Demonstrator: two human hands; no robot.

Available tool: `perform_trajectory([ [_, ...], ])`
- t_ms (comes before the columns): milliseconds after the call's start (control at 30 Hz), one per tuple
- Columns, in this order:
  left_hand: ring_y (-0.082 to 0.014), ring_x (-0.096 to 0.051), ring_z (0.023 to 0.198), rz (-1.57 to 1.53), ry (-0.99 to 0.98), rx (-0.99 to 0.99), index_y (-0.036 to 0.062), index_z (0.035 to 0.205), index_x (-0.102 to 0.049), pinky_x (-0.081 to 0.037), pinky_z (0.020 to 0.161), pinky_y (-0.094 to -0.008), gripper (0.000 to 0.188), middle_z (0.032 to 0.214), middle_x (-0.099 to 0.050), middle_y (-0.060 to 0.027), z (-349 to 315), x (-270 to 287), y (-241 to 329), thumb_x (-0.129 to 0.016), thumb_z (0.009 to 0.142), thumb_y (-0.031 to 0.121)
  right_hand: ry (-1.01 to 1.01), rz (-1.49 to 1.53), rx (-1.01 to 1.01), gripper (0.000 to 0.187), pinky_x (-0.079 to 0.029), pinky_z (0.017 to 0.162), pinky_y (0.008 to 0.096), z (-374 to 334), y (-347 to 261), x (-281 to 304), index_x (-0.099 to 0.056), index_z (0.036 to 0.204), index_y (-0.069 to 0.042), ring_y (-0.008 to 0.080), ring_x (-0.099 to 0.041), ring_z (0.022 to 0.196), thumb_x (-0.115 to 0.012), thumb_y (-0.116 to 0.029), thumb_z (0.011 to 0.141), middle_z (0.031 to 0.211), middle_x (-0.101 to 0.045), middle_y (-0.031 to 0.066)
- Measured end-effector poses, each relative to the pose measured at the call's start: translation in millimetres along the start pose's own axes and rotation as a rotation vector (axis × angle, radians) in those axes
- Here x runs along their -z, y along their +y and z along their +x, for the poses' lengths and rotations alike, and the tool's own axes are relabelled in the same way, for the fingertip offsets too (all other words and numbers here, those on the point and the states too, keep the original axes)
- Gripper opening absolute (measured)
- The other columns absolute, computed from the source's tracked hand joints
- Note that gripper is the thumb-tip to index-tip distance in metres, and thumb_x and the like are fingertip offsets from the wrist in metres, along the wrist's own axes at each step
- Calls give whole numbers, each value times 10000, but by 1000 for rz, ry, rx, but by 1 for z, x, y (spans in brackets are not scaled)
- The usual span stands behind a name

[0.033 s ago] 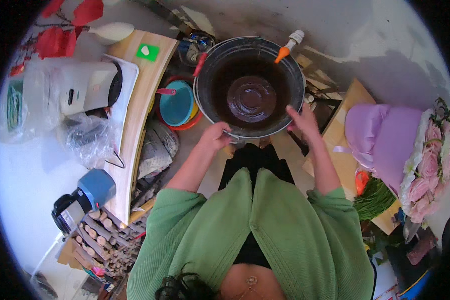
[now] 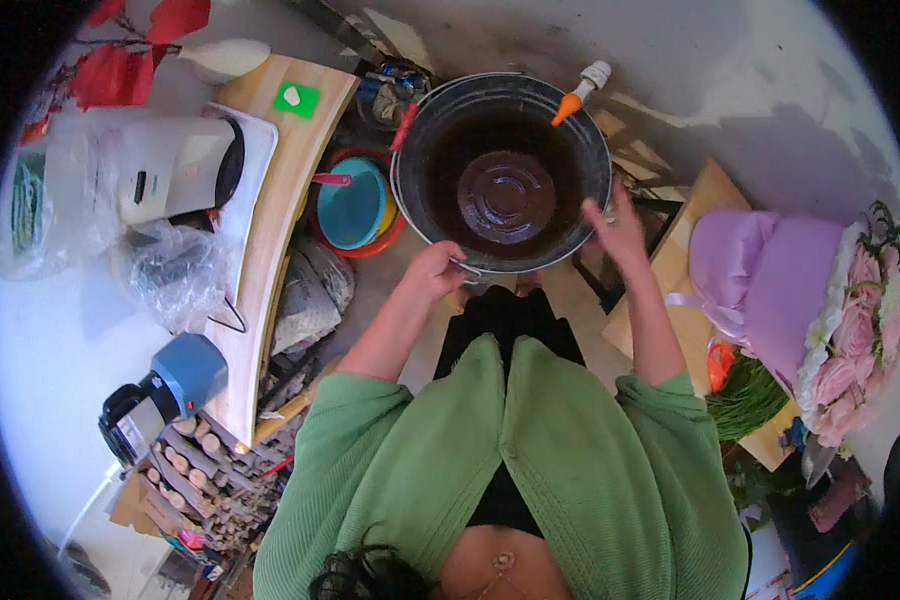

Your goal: The person cleans a cabinet shelf with a cloth, then moves to a table to sort and bundle green vegetables. They place the vegetables into a metal pot containing a dark liquid and briefly operate an electric kettle.

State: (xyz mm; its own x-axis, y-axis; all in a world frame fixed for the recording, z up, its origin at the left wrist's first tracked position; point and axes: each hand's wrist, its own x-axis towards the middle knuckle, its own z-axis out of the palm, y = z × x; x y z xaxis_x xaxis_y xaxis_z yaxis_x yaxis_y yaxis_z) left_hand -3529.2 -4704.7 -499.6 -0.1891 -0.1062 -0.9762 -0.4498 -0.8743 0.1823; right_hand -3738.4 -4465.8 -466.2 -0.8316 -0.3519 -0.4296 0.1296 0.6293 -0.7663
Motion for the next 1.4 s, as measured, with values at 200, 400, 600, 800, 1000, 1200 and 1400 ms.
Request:
perform_trajectory([
  [200, -273, -567, 749, -133, -149, 91, 60, 848, -540, -497, 629, -379, 174, 839, -577, -96, 29, -8, -24, -602, 739, -60, 108, -411, 328, 779, -504, 848, 435, 62, -78, 10, -334, 1456, -32, 363, -618, 1022, -701, -378, 862, 1047, -642, 184],
  [400, -263, -613, 825, -106, -340, 111, 67, 874, -560, -507, 666, -352, 200, 890, -618, -82, 67, -20, -35, -594, 739, -77, 137, -526, 282, 597, -517, 752, 475, 96, -95, -39, -441, 1239, 14, 407, -638, 899, -751, -282, 823, 987, -635, 228],
  [600, -245, -625, 804, -112, -344, 162, 50, 877, -584, -522, 676, -345, 179, 920, -646, -94, 83, -32, -39, -601, 741, -66, 179, -594, 555, 521, -504, 800, 481, 101, -82, -30, -464, 1256, -16, 391, -614, 958, -689, -137, 801, 1026, -620, 209],
  [800, -271, -654, 847, -104, -494, 162, -10, 908, -603, -551, 787, -372, 149, 960, -680, -134, 110, -43, -45, -588, 767, -56, -166, -762, 741, 564, -471, 934, 438, 123, -89, 15, -494, 1311, -78, 379, -570, 1095, -668, -49, 775, 1169, -601, 184],
  [1000, -308, -663, 938, -158, -582, 198, -53, 1037, -621, -534, 921, -412, 265, 1029, -688, -154, 120, -47, -53, -576, 777, -78, -355, -770, 860, 588, -469, 945, 428, 144, -97, 33, -510, 1340, -130, 362, -571, 1082, -662, 0, 788, 1165, -606, 160],
  [1200, -296, -666, 911, -171, -569, 203, -42, 1015, -620, -548, 883, -411, 240, 1022, -687, -158, 102, -51, -54, -586, 779, -65, -502, -835, 780, 630, -489, 887, 434, 152, -112, 41, -501, 1383, -150, 356, -596, 1015, -684, -9, 797, 1092, -633, 163],
  [1400, -305, -653, 859, -109, -357, 132, -3, 918, -587, -570, 781, -416, 164, 955, -647, -152, 86, -44, -52, -588, 764, -60, -528, -889, 686, 612, -504, 883, 458, 159, -117, 39, -525, 1358, -149, 379, -615, 1045, -698, -28, 784, 1117, -652, 179],
])
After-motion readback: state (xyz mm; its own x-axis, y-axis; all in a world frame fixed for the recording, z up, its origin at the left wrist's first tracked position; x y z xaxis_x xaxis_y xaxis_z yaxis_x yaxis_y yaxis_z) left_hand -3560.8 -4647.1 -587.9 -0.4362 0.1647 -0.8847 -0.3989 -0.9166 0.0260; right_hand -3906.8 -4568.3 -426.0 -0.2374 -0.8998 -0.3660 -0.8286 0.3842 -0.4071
